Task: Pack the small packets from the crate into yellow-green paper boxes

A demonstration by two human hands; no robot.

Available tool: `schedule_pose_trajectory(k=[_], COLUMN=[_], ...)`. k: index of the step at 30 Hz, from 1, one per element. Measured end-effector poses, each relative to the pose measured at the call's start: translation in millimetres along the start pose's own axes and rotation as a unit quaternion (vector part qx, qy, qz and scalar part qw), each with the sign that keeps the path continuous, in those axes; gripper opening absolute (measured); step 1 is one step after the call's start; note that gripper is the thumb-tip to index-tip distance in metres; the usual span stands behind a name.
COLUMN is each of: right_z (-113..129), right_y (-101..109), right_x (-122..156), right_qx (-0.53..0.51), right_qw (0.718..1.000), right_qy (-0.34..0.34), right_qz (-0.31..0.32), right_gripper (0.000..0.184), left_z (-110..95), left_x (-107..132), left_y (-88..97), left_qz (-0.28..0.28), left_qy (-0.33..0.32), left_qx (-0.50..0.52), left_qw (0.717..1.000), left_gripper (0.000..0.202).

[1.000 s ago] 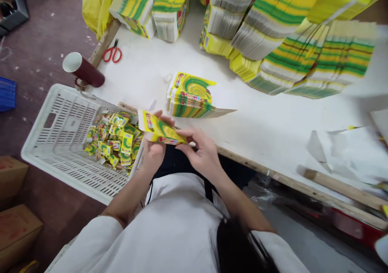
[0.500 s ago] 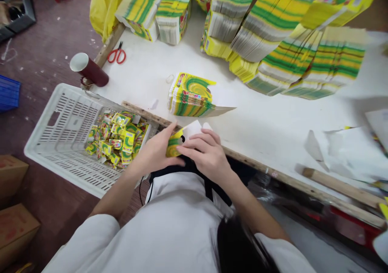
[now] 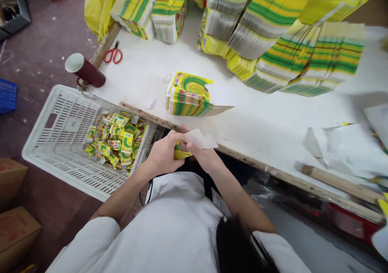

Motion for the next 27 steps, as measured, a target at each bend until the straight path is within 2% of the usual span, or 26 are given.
schedule_pose_trajectory(k=[2,4,6,7,9,11,14,18,21,23,26,27], right_z=[5,12,17,19,20,20,19,29,37,39,37,36], right_y=[2,0,-1,0,7,12,16,24,29,29,26,26], right_x=[2,5,7,7,6,5,4,4,3,1,1,2], right_qx=[0.089,0.198,0.282,0.307,0.329,0.337,0.355,0.359,0.351,0.353,0.363,0.366], right_qw=[0.994,0.972,0.946,0.938,0.931,0.928,0.918,0.909,0.908,0.912,0.916,0.915], right_qy=[0.059,0.115,0.145,0.153,0.160,0.161,0.157,0.149,0.133,0.133,0.154,0.157], right_qz=[0.006,0.044,0.070,0.060,0.012,0.005,0.082,0.149,0.189,0.162,0.069,0.056], right_gripper=[0.084,0.070,0.053,0.051,0.052,0.055,0.058,0.040,0.037,0.034,0.030,0.030], left_z=[3,7,9,10,13,14,16,18,14,9,5,5], left_x=[-2,-4,-6,-6,-7,-5,-2,-1,-3,-5,-6,-5], left_y=[-1.8,-4.7,-6.0,-5.9,-4.3,-0.7,9.2,21.0,23.1,22.4,21.6,21.4], left_qz=[0.030,0.037,0.000,-0.023,-0.045,-0.029,-0.003,0.006,0.013,0.000,-0.040,-0.045], left_qy=[0.002,-0.010,-0.015,-0.009,0.019,0.044,0.053,0.047,0.025,0.008,-0.002,-0.004], left_qx=[0.008,0.026,0.032,0.023,-0.014,-0.043,-0.033,-0.019,-0.021,-0.030,-0.053,-0.057], left_qw=[1.000,0.999,0.999,0.999,0.999,0.998,0.998,0.999,0.999,1.000,0.998,0.997], left_gripper=[0.057,0.069,0.075,0.074,0.066,0.057,0.053,0.055,0.055,0.054,0.051,0.051])
Point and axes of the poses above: each hand's wrist, its own x-axis away from the middle knuckle, its own y-axis out of the back of the hand, z = x × y, the point moved 3 cm from there along -x, towards the middle knuckle, and after that the axes turned 15 degrees about y, right-handed, at the moved point
